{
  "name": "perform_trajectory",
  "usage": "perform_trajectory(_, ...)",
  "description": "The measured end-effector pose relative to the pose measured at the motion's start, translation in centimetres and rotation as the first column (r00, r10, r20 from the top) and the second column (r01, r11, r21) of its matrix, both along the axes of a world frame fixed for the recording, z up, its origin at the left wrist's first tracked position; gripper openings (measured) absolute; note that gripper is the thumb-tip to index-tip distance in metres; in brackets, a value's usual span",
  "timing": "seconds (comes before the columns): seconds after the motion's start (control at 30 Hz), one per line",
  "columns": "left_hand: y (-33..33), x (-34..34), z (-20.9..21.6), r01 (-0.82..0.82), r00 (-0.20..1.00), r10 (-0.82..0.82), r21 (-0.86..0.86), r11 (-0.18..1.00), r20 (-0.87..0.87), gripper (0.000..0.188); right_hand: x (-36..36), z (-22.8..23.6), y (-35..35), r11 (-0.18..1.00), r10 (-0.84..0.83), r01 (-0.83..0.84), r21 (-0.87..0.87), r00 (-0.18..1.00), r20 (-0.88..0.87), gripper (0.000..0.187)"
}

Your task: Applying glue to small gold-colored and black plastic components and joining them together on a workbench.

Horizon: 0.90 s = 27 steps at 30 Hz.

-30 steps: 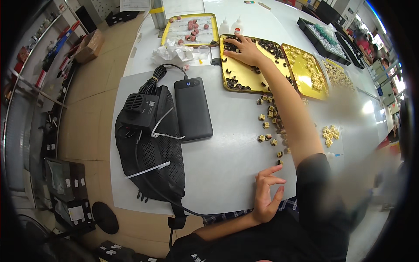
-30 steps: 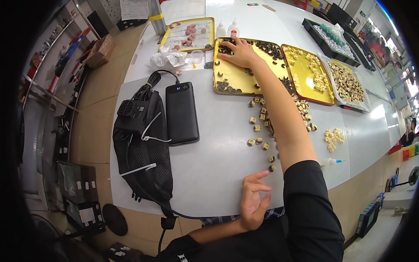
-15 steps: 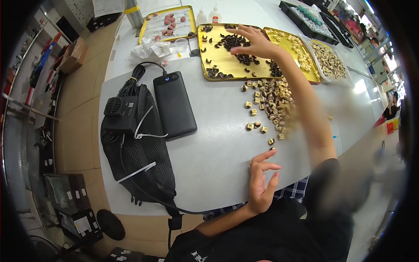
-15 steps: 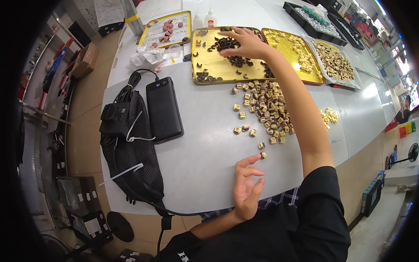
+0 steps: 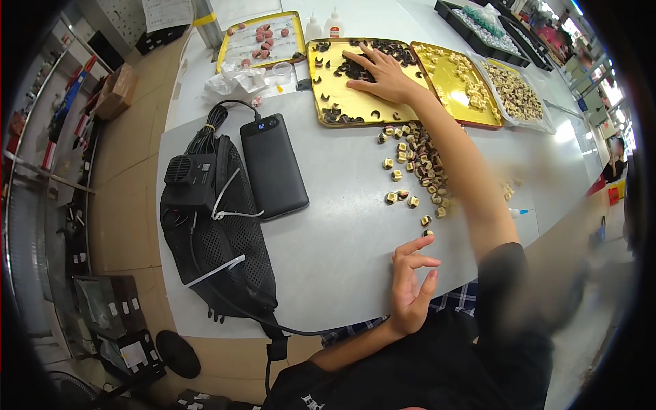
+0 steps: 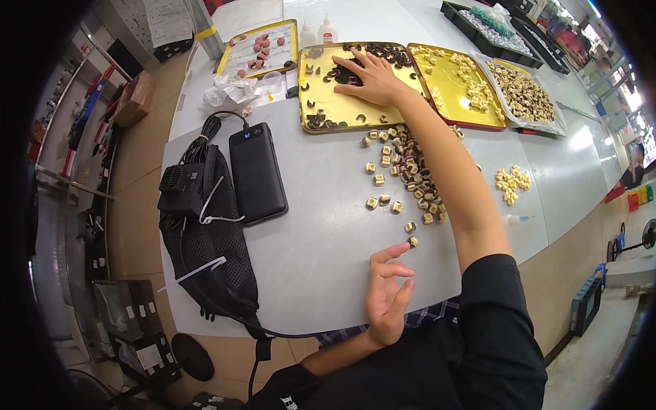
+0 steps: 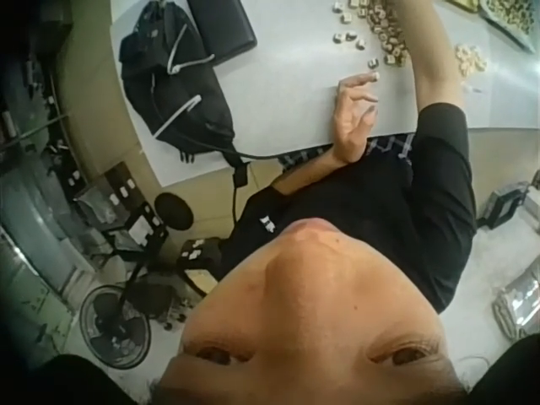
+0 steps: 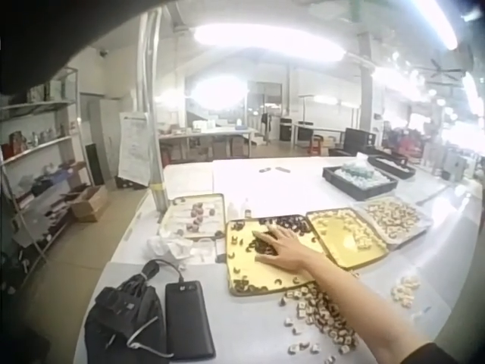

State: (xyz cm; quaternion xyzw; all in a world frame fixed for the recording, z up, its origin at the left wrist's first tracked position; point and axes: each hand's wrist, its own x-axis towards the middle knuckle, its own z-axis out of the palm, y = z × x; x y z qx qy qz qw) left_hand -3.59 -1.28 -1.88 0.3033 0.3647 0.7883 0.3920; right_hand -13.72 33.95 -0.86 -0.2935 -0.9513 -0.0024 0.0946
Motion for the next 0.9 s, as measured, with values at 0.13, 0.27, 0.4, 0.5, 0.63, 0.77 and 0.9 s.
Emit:
perform_trajectory(0.13, 0.1, -0.1, 0.0, 0.027, 0.998, -0.027, 0.014, 1.0, -0.059, 0.021, -0.8, 0.2, 0.6, 0.99, 0.143, -0.144, 0.004, 0.982, -0.126, 0.059)
perform_trajectory(0.27, 0.0, -0.2, 0.1, 0.037, 0.998, -0.036, 0.018, 0.999, -0.047, 0.02, -1.8, 0.3, 0.8, 0.976, 0.21, -0.215, -0.021, 0.967, -0.142, 0.043)
perform_trajectory(0.4, 0.0, -0.1, 0.0, 0.024, 0.999, -0.024, 0.001, 1.0, -0.024, 0.017, -2.3, 0.3, 0.7, 0.977, 0.214, -0.207, 0.059, 0.967, -0.141, 0.031)
perform_trajectory(0.5, 0.0, -0.1, 0.1, 0.035, 0.999, -0.034, 0.004, 0.999, -0.011, 0.017, -2.0, 0.4, 0.5, 0.974, 0.217, -0.204, 0.096, 0.964, -0.156, 0.027)
perform_trajectory(0.63, -0.1, -0.2, 0.1, 0.037, 0.999, -0.037, 0.007, 0.999, 0.003, 0.017, -2.1, 0.9, -0.2, 0.981, 0.156, -0.143, 0.13, 0.982, -0.101, 0.027)
perform_trajectory(0.77, -0.1, -0.1, 0.1, 0.037, 0.999, -0.037, 0.019, 0.999, -0.012, 0.017, -1.9, 0.6, -0.3, 0.978, 0.125, -0.102, 0.184, 0.985, -0.115, 0.026)
perform_trajectory(0.9, -0.3, 0.1, 0.2, 0.031, 1.0, -0.031, 0.018, 0.999, -0.002, 0.015, -1.9, 1.1, -0.2, 0.976, 0.121, -0.097, 0.194, 0.985, -0.12, 0.025)
